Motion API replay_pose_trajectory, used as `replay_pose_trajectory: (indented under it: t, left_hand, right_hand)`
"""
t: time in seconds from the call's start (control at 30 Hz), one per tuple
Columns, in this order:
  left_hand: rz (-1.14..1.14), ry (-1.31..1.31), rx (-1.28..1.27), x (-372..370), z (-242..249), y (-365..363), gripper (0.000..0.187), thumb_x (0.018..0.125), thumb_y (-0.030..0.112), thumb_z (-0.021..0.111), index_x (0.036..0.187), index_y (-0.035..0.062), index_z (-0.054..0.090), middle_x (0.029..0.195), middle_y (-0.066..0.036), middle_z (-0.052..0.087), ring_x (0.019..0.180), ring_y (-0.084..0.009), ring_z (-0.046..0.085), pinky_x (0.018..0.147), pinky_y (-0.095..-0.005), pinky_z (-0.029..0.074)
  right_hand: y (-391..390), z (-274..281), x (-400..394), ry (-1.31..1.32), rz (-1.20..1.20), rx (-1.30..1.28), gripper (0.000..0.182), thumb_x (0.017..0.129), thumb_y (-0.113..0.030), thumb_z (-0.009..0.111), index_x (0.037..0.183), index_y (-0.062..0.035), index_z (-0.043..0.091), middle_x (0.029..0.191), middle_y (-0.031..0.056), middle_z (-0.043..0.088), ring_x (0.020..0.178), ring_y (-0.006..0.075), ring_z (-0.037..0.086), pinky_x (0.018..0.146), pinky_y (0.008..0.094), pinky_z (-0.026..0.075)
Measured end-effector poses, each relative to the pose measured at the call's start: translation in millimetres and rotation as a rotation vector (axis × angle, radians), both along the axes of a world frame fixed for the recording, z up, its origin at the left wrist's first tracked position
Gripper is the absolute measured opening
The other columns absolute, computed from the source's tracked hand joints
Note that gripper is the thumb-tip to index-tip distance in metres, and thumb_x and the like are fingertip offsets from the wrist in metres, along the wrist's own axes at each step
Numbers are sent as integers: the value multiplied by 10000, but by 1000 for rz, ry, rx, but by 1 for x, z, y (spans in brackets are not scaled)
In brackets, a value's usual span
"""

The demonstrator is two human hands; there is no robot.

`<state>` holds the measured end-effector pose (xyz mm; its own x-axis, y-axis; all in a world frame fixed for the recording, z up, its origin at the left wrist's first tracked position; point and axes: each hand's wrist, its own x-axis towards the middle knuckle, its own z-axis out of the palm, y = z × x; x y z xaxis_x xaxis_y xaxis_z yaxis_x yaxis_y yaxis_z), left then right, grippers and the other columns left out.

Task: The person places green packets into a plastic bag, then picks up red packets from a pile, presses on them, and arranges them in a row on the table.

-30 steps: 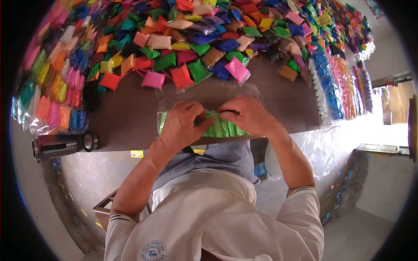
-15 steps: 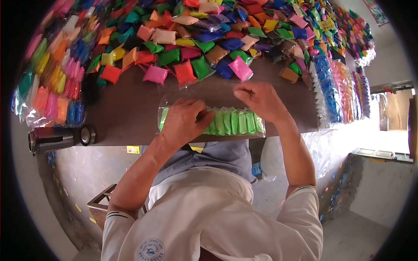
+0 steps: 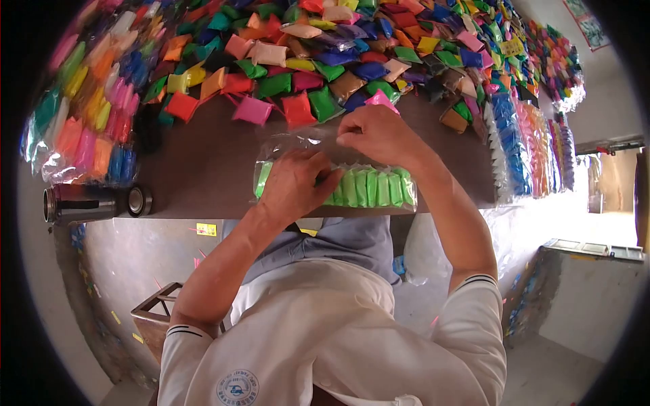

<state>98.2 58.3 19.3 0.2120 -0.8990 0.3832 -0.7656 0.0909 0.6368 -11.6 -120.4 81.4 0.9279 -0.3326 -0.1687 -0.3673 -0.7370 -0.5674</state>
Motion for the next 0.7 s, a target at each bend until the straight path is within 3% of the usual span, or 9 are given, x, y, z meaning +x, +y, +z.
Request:
replay_pose_trajectory:
  t: [0.47,0.57,0.7]
  left_hand:
    - [-32,-10,-101,0,1,0,155,797,78,729,799,44,578,696,-118,587,696,-360,606,695,-453,480]
    - [-33,-9,-103,0,0,1,147,794,63,722,802,40,577,703,-127,588,706,-364,604,698,-457,479]
    - [-61,-14,-120,2,-3,2,138,799,56,718,806,35,582,710,-131,591,701,-366,593,693,-457,476]
  right_hand:
    - [21,16,-17,139,191,-15,259,808,-165,662,1023,-23,683,922,149,686,880,328,664,785,424,518]
    - [24,3,-23,-13,204,-104,234,788,-149,655,989,-29,663,924,142,661,894,345,649,789,448,509]
    - [32,4,-25,-9,174,-165,182,782,-130,644,937,-35,635,919,137,638,906,372,633,782,482,496]
